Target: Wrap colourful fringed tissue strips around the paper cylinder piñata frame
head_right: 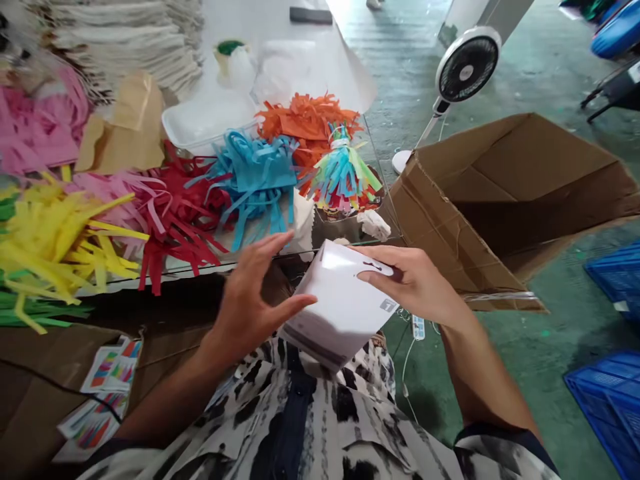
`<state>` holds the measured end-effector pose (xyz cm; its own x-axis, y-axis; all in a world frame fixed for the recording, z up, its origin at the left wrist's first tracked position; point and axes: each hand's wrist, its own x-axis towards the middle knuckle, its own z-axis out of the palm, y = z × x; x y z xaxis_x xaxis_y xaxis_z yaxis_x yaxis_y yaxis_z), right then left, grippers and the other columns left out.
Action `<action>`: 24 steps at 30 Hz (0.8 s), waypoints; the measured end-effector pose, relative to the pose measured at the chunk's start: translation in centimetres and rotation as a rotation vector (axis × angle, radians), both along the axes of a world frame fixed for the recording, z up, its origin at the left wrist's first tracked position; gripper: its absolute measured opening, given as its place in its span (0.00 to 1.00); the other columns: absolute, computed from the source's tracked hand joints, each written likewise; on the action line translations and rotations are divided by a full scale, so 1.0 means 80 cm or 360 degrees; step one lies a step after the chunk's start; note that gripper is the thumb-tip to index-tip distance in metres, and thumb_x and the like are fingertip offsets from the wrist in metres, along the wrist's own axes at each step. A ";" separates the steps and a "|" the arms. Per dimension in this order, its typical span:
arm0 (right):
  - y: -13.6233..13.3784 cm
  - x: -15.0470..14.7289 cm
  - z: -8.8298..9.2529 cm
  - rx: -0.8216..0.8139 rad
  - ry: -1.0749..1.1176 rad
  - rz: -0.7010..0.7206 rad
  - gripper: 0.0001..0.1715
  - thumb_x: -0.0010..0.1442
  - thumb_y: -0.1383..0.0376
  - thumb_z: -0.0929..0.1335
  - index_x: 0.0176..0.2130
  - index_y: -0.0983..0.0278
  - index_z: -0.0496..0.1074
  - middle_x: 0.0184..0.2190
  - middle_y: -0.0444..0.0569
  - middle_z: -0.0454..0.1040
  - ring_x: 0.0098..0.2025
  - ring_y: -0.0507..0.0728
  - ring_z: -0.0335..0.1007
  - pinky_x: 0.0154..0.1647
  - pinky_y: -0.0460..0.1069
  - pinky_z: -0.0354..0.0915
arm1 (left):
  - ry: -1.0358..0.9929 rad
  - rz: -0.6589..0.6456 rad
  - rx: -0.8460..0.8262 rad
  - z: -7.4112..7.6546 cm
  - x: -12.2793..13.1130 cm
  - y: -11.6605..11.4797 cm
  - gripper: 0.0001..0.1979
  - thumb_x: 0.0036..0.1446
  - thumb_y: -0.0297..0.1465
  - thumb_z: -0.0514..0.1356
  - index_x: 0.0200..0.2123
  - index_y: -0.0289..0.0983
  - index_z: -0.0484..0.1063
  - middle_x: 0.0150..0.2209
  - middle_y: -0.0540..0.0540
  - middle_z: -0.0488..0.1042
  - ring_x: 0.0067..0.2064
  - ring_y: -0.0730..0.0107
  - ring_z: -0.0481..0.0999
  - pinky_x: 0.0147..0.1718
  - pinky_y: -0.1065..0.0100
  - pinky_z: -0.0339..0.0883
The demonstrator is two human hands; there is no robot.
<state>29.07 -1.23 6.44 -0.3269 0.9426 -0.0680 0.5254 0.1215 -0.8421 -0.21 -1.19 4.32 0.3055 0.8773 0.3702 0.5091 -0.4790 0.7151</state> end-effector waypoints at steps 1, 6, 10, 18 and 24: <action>0.001 -0.005 0.002 0.0046 -0.0037 0.0042 0.26 0.68 0.53 0.73 0.61 0.58 0.79 0.53 0.51 0.83 0.40 0.57 0.80 0.30 0.46 0.70 | -0.0189 -0.0138 -0.0218 -0.003 0.012 0.008 0.41 0.55 0.48 0.75 0.67 0.43 0.67 0.63 0.38 0.75 0.63 0.49 0.75 0.63 0.53 0.70; 0.005 -0.017 0.003 0.0241 -0.0121 0.0107 0.26 0.69 0.54 0.72 0.62 0.58 0.79 0.54 0.50 0.84 0.40 0.56 0.81 0.32 0.47 0.71 | -0.0904 -0.0257 -0.0943 -0.011 0.047 0.034 0.24 0.55 0.43 0.75 0.50 0.39 0.77 0.41 0.46 0.81 0.39 0.68 0.79 0.36 0.71 0.72; 0.004 -0.013 -0.009 0.0415 -0.0144 0.0045 0.25 0.68 0.55 0.74 0.61 0.57 0.79 0.51 0.48 0.85 0.30 0.52 0.76 0.27 0.47 0.67 | -0.1039 -0.0184 -0.1127 -0.005 0.051 0.035 0.21 0.51 0.44 0.77 0.34 0.37 0.74 0.30 0.52 0.74 0.31 0.74 0.71 0.29 0.73 0.64; 0.000 -0.014 -0.024 0.0613 -0.0236 0.0179 0.22 0.71 0.59 0.71 0.62 0.51 0.77 0.52 0.45 0.85 0.34 0.53 0.82 0.32 0.48 0.71 | -0.0974 -0.0159 -0.1239 -0.008 0.047 0.025 0.21 0.53 0.47 0.75 0.35 0.37 0.76 0.30 0.52 0.74 0.31 0.73 0.71 0.29 0.73 0.63; -0.006 -0.021 -0.021 0.0768 -0.0332 0.0202 0.23 0.73 0.61 0.69 0.64 0.56 0.76 0.45 0.49 0.86 0.33 0.54 0.80 0.34 0.49 0.71 | -0.0982 -0.0327 -0.1493 -0.017 0.048 0.018 0.27 0.42 0.40 0.81 0.42 0.35 0.79 0.39 0.46 0.81 0.38 0.65 0.80 0.37 0.68 0.73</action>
